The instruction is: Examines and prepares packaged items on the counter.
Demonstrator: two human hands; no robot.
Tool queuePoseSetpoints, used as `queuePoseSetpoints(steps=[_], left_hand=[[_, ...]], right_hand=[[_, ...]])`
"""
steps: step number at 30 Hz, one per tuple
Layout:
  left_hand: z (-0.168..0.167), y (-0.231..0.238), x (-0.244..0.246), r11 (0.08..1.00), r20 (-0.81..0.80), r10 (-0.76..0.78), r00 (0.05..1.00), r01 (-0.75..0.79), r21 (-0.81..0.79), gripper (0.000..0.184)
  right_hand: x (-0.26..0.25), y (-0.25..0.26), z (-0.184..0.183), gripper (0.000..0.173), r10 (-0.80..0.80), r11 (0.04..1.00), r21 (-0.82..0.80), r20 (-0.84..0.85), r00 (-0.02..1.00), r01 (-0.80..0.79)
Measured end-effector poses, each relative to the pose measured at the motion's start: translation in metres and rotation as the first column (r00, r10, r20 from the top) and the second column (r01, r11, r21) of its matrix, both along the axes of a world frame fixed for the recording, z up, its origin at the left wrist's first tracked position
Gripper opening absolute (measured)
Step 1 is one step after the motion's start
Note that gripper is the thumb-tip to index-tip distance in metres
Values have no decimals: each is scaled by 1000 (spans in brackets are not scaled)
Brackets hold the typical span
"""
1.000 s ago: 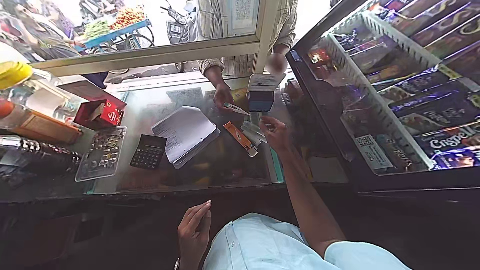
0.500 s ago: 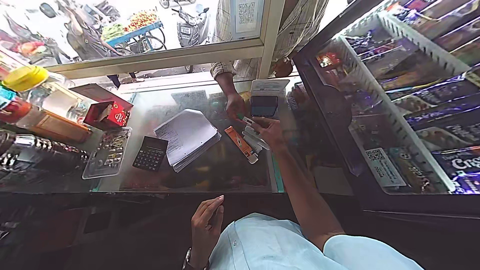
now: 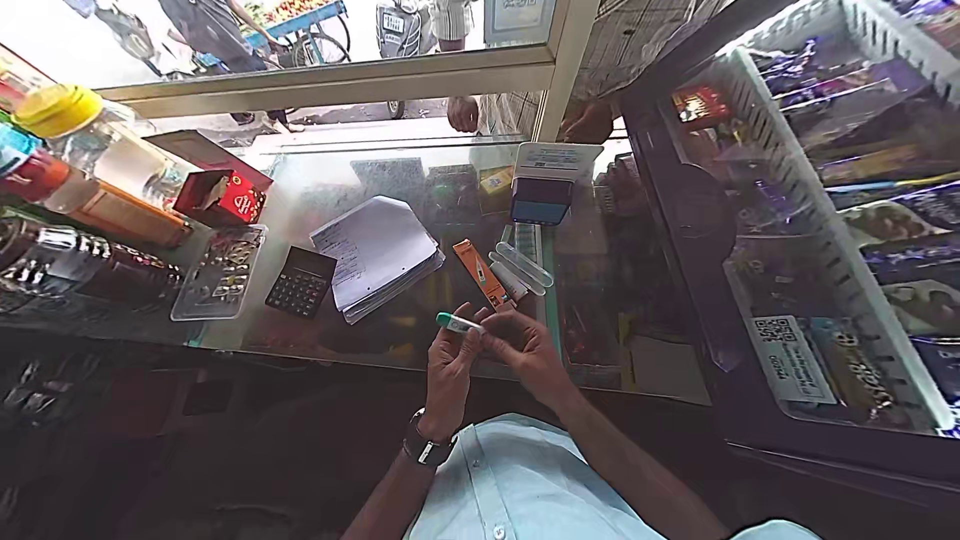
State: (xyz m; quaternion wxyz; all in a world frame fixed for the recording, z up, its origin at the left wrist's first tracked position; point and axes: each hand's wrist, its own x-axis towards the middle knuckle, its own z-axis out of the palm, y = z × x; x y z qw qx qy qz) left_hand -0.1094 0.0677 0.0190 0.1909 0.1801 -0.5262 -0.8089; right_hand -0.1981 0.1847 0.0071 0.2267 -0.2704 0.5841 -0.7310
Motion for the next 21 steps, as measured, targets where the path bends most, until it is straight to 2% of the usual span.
queuePoseSetpoints(steps=[3, 5, 6, 8, 10, 12, 15, 17, 19, 21], left_hand=[[-3, 0, 6, 997, 8, 65, 998, -65, 36, 30], [-7, -10, 16, 997, 20, 73, 997, -73, 38, 31], [-8, -15, 23, 998, 32, 53, 998, -55, 40, 32], [-12, -22, 34, 997, 53, 23, 998, -27, 75, 34], [-15, -27, 42, 995, 63, 6, 998, -12, 95, 33], [-18, -29, 49, 993, 71, -2, 997, -7, 118, 32], [-20, -30, 57, 984, 78, 24, 997, -37, 172, 36], [-19, -32, 64, 977, 68, 52, 996, -65, 201, 36], [-15, -36, 73, 971, 65, 103, 993, -114, 210, 28], [-11, -42, 83, 965, 68, 151, 986, -162, 208, 22]], right_hand=[[1, 6, -13, 20, 85, 994, 80, -228, 970, -69], [-21, 14, -8, 15, -2, 974, 206, -421, 907, 98], [-38, 17, -5, 17, -51, 931, 288, -506, 861, 225], [-80, 19, -7, 25, -63, 764, 484, -603, 795, 427], [-118, 15, -13, 33, 41, 573, 676, -589, 807, 464], [-139, 8, -19, 35, 96, 480, 772, -519, 850, 417], [-146, 8, -22, 28, 22, 513, 733, -532, 846, 448], [-140, 16, -14, 28, -97, 547, 626, -612, 785, 555], [-123, 17, 2, 26, -197, 609, 507, -648, 736, 609], [-91, 10, 13, 25, -158, 718, 462, -619, 769, 520]])
